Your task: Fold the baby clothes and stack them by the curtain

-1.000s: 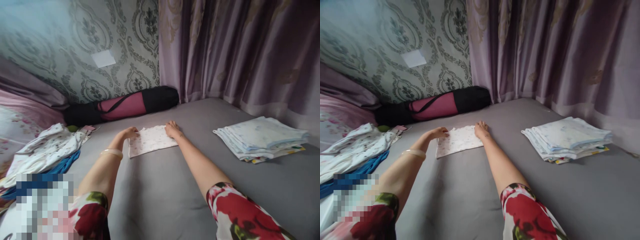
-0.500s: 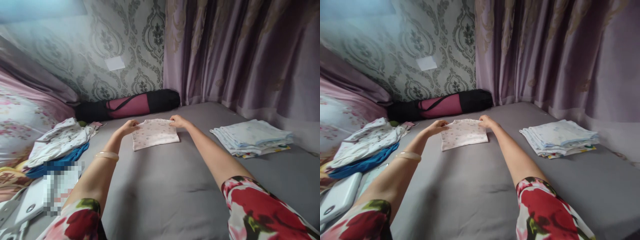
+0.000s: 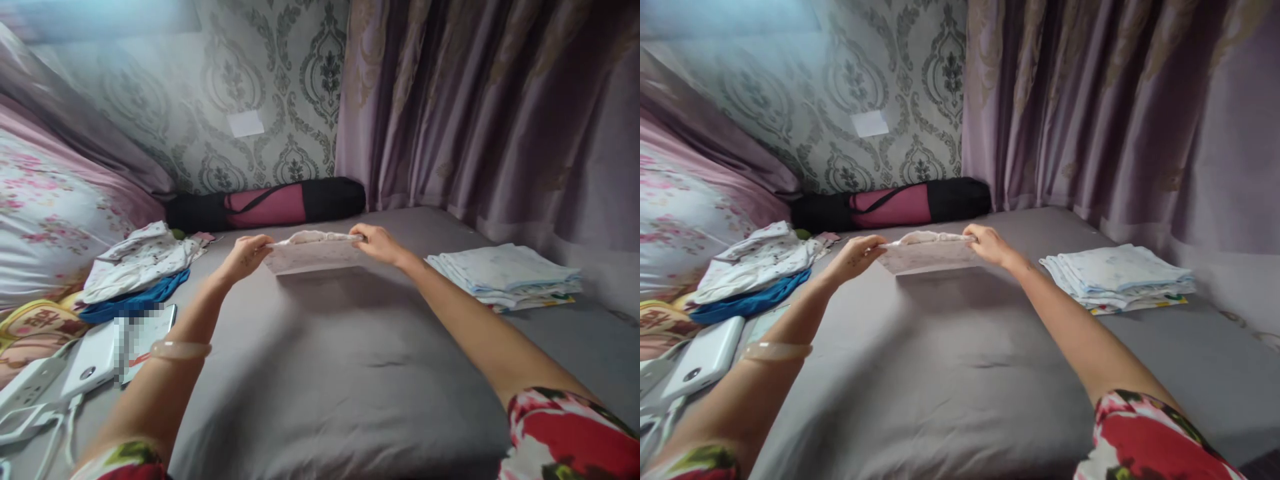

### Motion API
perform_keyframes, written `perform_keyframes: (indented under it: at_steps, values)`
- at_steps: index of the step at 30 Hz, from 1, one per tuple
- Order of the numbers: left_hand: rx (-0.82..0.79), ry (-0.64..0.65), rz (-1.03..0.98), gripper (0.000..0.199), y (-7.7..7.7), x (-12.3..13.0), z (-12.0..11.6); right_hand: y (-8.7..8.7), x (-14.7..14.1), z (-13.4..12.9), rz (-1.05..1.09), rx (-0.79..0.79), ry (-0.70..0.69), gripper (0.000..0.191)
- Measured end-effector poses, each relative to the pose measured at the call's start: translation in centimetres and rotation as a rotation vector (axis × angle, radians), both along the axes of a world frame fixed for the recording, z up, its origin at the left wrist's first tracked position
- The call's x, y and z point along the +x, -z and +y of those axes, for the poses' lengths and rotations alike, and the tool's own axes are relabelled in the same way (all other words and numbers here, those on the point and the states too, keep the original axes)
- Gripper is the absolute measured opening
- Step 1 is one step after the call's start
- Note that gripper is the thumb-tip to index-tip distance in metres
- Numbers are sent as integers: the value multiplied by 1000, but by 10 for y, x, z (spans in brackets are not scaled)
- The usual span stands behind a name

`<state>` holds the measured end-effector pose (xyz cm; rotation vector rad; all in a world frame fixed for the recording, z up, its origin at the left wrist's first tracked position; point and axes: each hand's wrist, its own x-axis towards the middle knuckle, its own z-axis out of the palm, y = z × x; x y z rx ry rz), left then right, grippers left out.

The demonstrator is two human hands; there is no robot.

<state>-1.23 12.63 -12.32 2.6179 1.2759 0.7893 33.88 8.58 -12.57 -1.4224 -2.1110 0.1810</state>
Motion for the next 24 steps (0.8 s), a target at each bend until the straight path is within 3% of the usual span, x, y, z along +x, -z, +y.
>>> perform_keyframes:
  at_steps: [6,9,13,18,24]
  values:
    - [-114,101,218,32,62,-16,-73,66,1,-72,-181,-42,-208,27]
    - [-160,150,272,38,83,-22,-95,81,2,-97,-266,-76,-253,36]
    - [-198,174,288,40,85,-25,-106,74,0,-109,-323,-150,-264,47]
    - [-129,67,181,37,79,-6,-96,61,-33,-92,-306,-120,-144,43]
    - [-110,126,272,40,91,47,-67,82,-103,-57,-376,-155,-112,52]
